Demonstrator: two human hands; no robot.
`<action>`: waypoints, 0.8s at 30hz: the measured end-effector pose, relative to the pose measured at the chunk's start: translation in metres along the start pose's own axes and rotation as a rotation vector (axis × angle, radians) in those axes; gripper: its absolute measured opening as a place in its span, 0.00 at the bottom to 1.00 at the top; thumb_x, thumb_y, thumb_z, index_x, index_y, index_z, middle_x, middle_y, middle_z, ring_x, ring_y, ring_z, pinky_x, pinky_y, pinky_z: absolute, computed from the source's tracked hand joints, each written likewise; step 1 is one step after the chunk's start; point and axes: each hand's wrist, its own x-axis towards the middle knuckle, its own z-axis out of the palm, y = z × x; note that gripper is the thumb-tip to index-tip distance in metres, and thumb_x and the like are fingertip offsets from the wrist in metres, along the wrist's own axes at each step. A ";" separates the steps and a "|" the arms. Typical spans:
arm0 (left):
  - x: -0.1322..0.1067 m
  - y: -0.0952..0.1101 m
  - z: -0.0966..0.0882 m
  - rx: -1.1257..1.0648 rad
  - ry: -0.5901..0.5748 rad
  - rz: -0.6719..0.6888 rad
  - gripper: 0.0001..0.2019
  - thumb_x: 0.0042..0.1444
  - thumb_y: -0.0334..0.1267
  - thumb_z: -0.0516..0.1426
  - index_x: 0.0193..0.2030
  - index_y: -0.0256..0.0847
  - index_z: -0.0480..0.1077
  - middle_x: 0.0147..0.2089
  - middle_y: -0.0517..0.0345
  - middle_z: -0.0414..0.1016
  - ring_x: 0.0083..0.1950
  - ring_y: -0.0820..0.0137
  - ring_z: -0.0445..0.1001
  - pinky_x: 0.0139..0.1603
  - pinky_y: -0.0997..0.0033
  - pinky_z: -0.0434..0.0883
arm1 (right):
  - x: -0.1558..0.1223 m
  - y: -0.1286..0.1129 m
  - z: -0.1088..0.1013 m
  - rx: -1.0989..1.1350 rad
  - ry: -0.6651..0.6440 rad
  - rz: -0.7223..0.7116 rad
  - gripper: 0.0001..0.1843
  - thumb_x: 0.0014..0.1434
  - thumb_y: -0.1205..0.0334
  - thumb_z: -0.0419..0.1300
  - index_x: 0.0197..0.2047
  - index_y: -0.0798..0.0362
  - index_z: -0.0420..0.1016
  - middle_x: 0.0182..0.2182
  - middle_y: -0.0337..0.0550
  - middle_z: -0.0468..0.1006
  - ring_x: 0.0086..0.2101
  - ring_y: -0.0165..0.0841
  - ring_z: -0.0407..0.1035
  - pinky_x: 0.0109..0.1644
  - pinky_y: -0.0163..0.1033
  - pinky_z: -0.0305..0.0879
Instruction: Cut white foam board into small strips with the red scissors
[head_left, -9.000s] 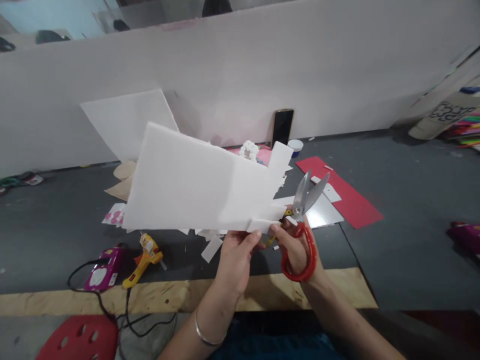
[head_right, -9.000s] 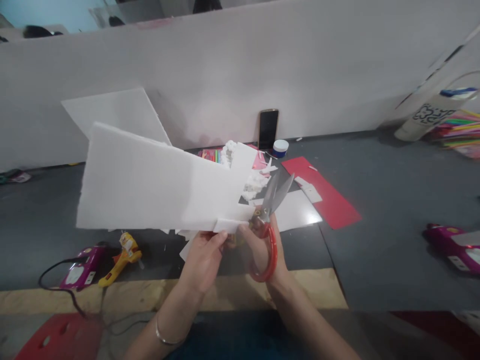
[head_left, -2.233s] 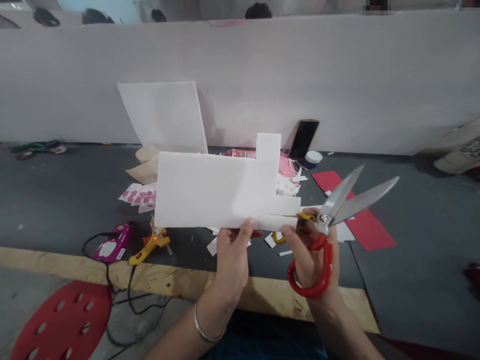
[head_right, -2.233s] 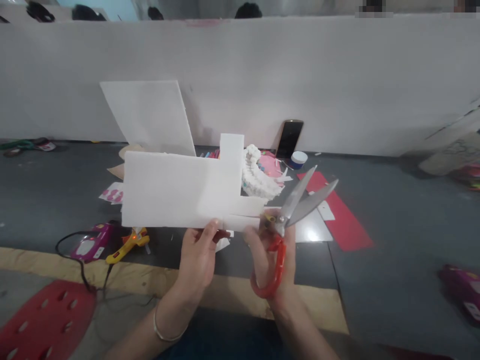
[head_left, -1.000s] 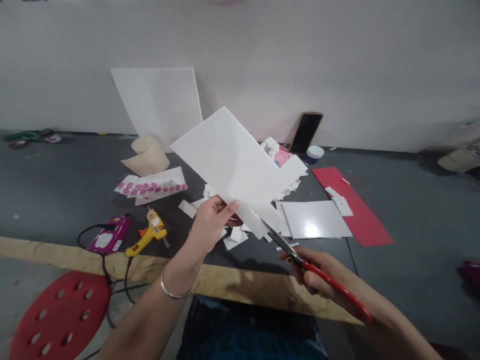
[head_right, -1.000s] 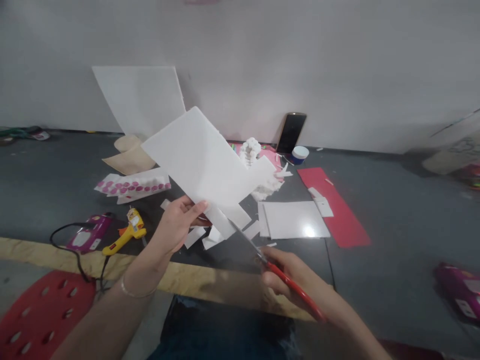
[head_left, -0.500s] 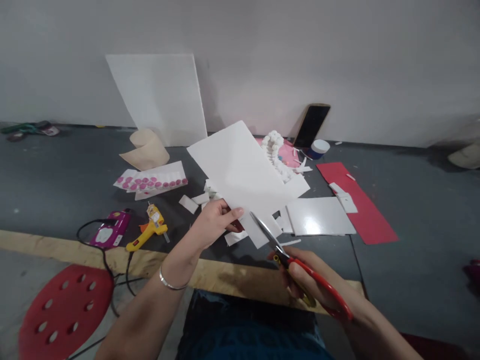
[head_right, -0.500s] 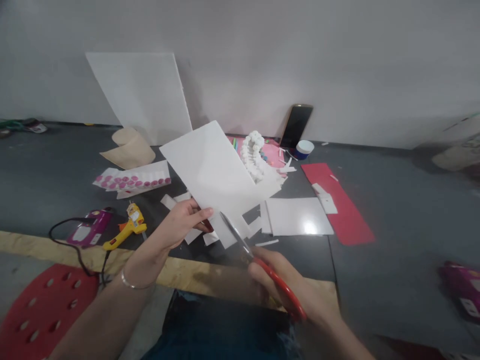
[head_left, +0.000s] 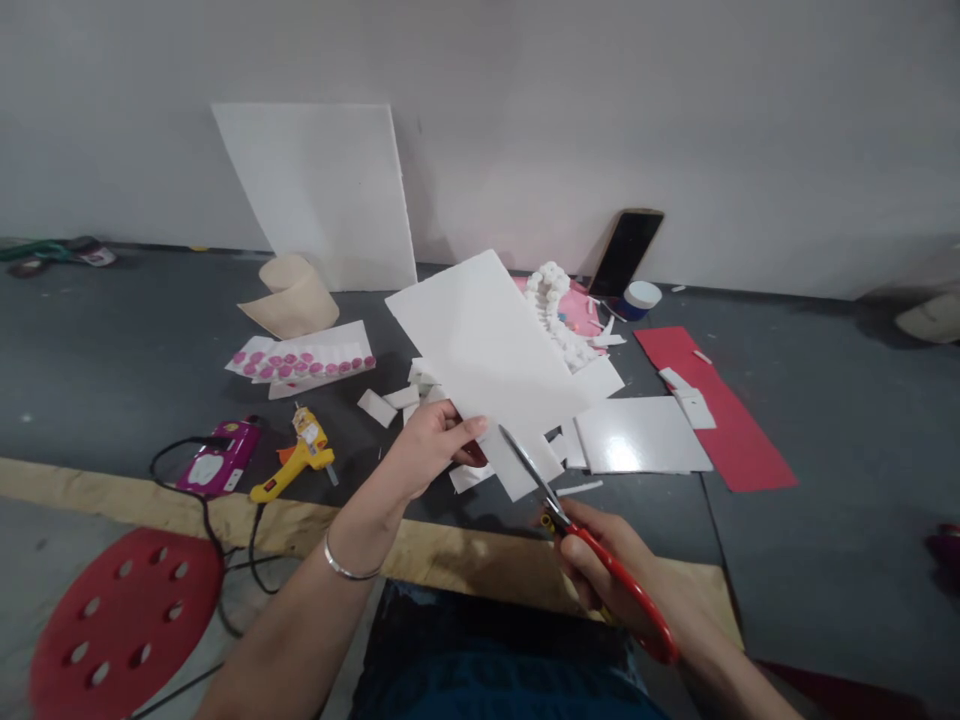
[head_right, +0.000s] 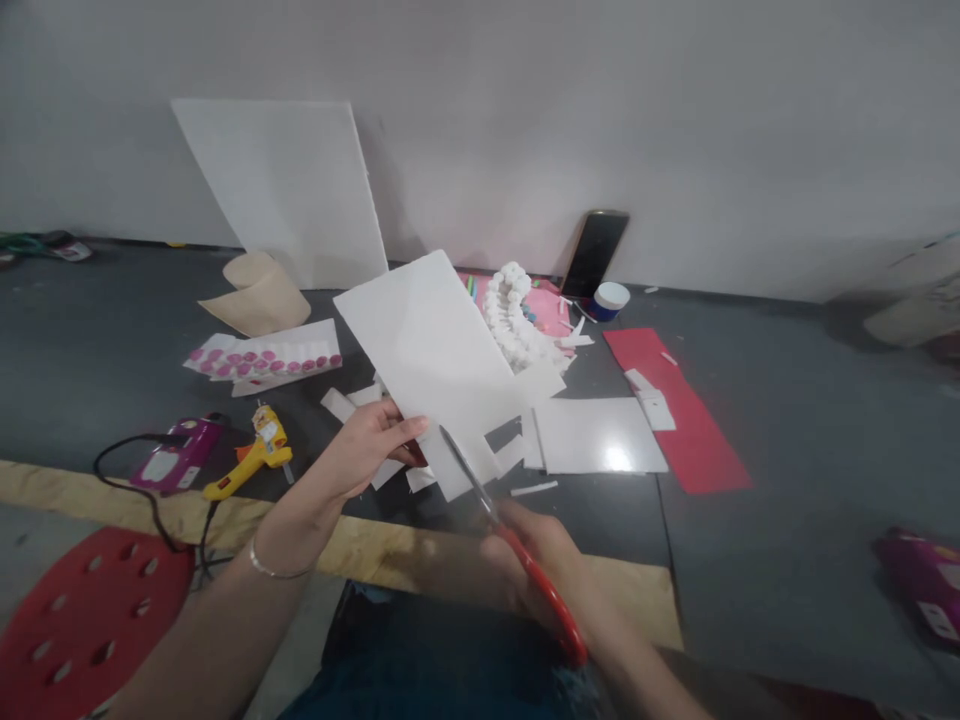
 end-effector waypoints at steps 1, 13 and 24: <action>0.000 0.000 0.000 -0.004 0.001 -0.007 0.08 0.47 0.39 0.68 0.29 0.36 0.78 0.27 0.50 0.78 0.21 0.69 0.75 0.23 0.71 0.77 | 0.001 0.004 0.000 -0.008 -0.001 -0.019 0.30 0.56 0.31 0.57 0.38 0.53 0.71 0.17 0.32 0.62 0.16 0.26 0.57 0.19 0.32 0.55; 0.001 -0.003 -0.001 0.034 0.074 -0.030 0.16 0.44 0.45 0.70 0.34 0.36 0.78 0.29 0.52 0.80 0.25 0.69 0.76 0.25 0.72 0.77 | 0.011 0.019 0.011 0.005 0.081 -0.101 0.25 0.59 0.37 0.61 0.41 0.53 0.76 0.19 0.33 0.64 0.17 0.27 0.58 0.19 0.32 0.57; -0.005 -0.023 0.018 -0.022 0.076 -0.044 0.16 0.46 0.47 0.70 0.36 0.38 0.79 0.31 0.51 0.81 0.28 0.68 0.77 0.27 0.71 0.76 | 0.020 0.022 0.018 -0.017 0.179 -0.078 0.23 0.58 0.41 0.59 0.42 0.52 0.77 0.19 0.33 0.63 0.17 0.27 0.58 0.19 0.32 0.56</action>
